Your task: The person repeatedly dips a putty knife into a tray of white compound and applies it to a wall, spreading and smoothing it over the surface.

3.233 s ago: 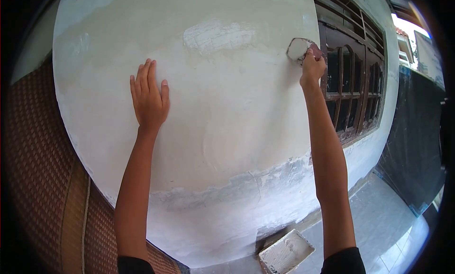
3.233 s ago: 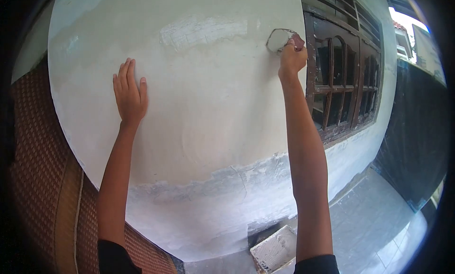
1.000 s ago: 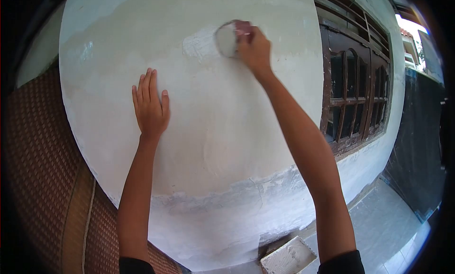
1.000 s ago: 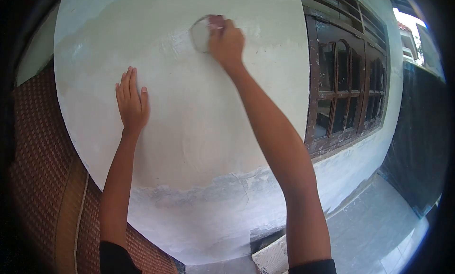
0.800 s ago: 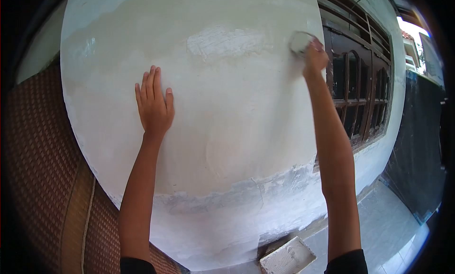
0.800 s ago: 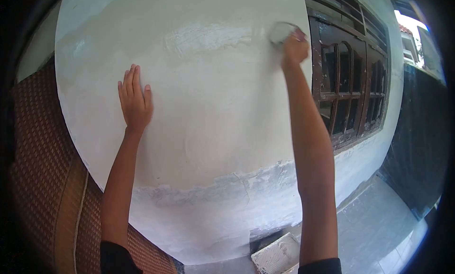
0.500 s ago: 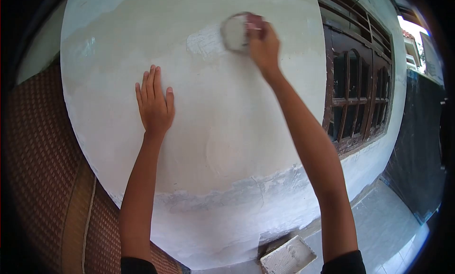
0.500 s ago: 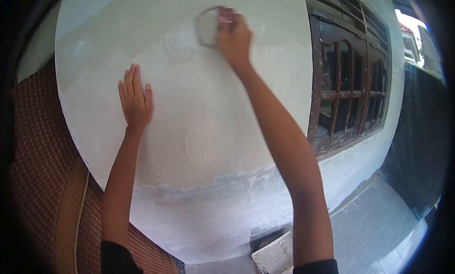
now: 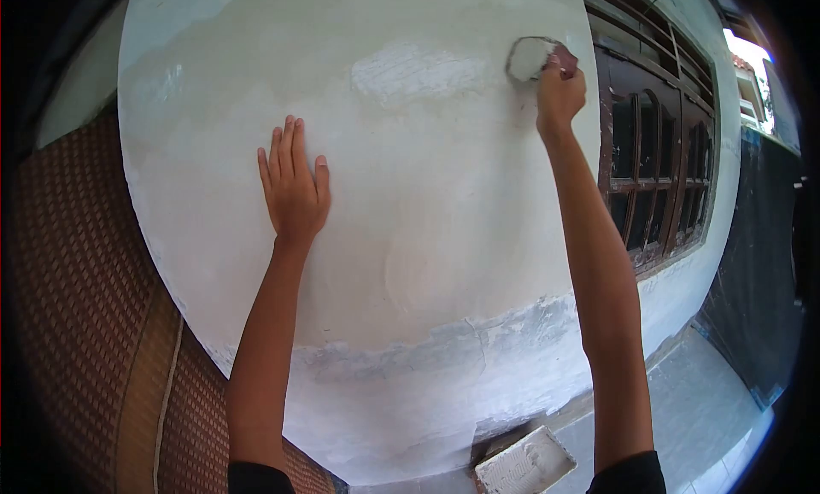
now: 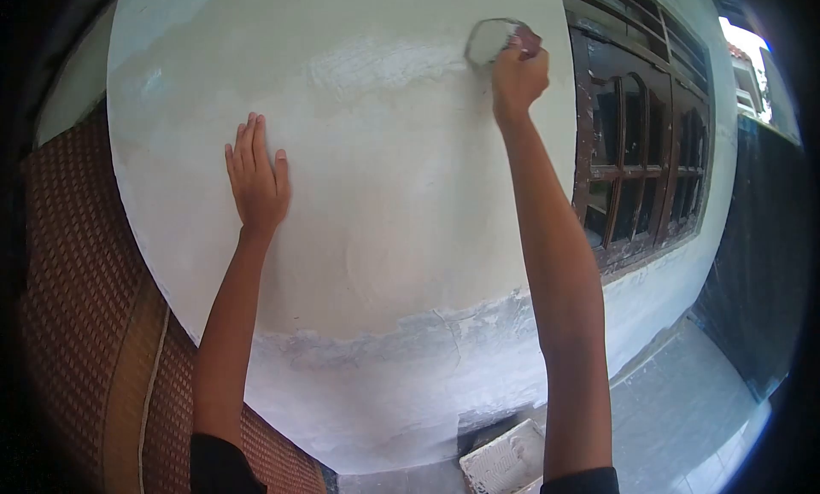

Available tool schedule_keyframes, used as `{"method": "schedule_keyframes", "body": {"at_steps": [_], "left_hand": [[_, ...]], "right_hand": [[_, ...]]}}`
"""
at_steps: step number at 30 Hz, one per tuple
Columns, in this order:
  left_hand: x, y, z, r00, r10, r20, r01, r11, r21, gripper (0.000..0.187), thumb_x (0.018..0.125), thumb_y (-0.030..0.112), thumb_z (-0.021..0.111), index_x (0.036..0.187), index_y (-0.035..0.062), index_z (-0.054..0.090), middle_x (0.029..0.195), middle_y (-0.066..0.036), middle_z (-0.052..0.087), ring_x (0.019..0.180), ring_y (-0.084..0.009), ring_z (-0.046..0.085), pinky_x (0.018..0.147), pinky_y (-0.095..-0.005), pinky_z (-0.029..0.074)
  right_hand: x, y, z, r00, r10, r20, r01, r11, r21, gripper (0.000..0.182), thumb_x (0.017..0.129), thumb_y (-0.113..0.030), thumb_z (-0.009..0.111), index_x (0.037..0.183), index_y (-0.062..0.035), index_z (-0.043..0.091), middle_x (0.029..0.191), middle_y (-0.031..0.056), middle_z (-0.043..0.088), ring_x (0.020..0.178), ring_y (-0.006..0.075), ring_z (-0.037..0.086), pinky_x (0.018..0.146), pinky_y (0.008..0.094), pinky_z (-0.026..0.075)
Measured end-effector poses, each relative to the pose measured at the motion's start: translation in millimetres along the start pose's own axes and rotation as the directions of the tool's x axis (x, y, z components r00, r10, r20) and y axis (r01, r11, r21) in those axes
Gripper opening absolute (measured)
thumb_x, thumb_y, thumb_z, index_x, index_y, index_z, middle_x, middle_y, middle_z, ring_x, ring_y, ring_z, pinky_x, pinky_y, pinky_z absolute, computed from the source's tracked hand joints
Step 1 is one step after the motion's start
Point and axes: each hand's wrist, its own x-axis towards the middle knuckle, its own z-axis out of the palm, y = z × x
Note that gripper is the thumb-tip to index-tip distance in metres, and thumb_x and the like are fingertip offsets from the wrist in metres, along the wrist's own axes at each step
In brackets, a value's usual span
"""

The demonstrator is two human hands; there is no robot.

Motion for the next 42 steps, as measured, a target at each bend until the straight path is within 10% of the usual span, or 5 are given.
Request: {"method": "schedule_keyframes", "body": {"at_steps": [10,17,25,29,42], "left_hand": [[0.6,-3.4,-4.6,1.0,0.016,0.025,-0.014,0.999,-0.044,0.057,0.097,0.018,0.044,0.151,0.0076,0.03,0.154,-0.008,0.033,0.145,-0.0269,0.026,0.12,-0.0494,0.013],[-0.1,0.5,-2.2,1.0,-0.008,0.02,0.008,1.0,-0.022,0.057,0.097,0.018,0.044,0.151,0.0079,0.03,0.155,-0.008,0.032,0.145,-0.0268,0.025,0.12,-0.0495,0.013],[-2.4,-4.1,-4.5,0.999,0.004,0.04,-0.003,0.999,-0.033,0.057,0.097,0.018,0.043,0.151,0.0079,0.029,0.155,-0.008,0.032,0.145,-0.0269,0.025,0.12,-0.0496,0.013],[-3.7,-0.6,-1.4,0.999,-0.016,0.029,0.016,1.0,-0.023,0.057,0.097,0.018,0.044,0.151,0.008,0.03,0.155,-0.008,0.032,0.145,-0.0269,0.025,0.12,-0.0496,0.013],[-4.5,-1.5,-1.4,1.0,-0.011,0.021,0.012,1.0,-0.029,0.057,0.097,0.018,0.043,0.151,0.0083,0.03,0.155,-0.007,0.033,0.145,-0.0267,0.026,0.12,-0.0492,0.014]], "right_hand": [[-101.2,-26.4,61.0,0.749,-0.402,0.528,0.515,0.853,-0.082,0.03,0.091,-0.025,0.065,0.102,0.0019,0.063,0.086,0.0183,0.069,0.077,0.0297,0.066,0.073,0.0375,0.051],[-62.2,-28.8,23.8,0.964,-0.135,0.227,0.117,0.989,0.09,0.024,0.091,-0.021,0.061,0.1,0.0019,0.063,0.086,0.019,0.07,0.081,0.0332,0.069,0.072,0.0411,0.051],[-113.6,-22.5,67.2,0.814,-0.412,0.411,0.461,0.887,-0.024,0.026,0.089,-0.022,0.062,0.1,0.0022,0.06,0.084,0.0244,0.065,0.081,0.0432,0.062,0.077,0.0519,0.047],[-92.0,-31.2,41.0,0.962,-0.105,0.251,0.073,0.988,0.133,0.026,0.088,-0.019,0.063,0.102,0.0023,0.061,0.084,0.0236,0.066,0.082,0.0421,0.063,0.076,0.0498,0.048],[-111.4,-24.8,35.6,0.908,-0.298,0.296,0.239,0.946,0.217,0.025,0.091,-0.02,0.062,0.103,0.0021,0.062,0.083,0.0235,0.065,0.079,0.0402,0.063,0.076,0.0468,0.048]]}}
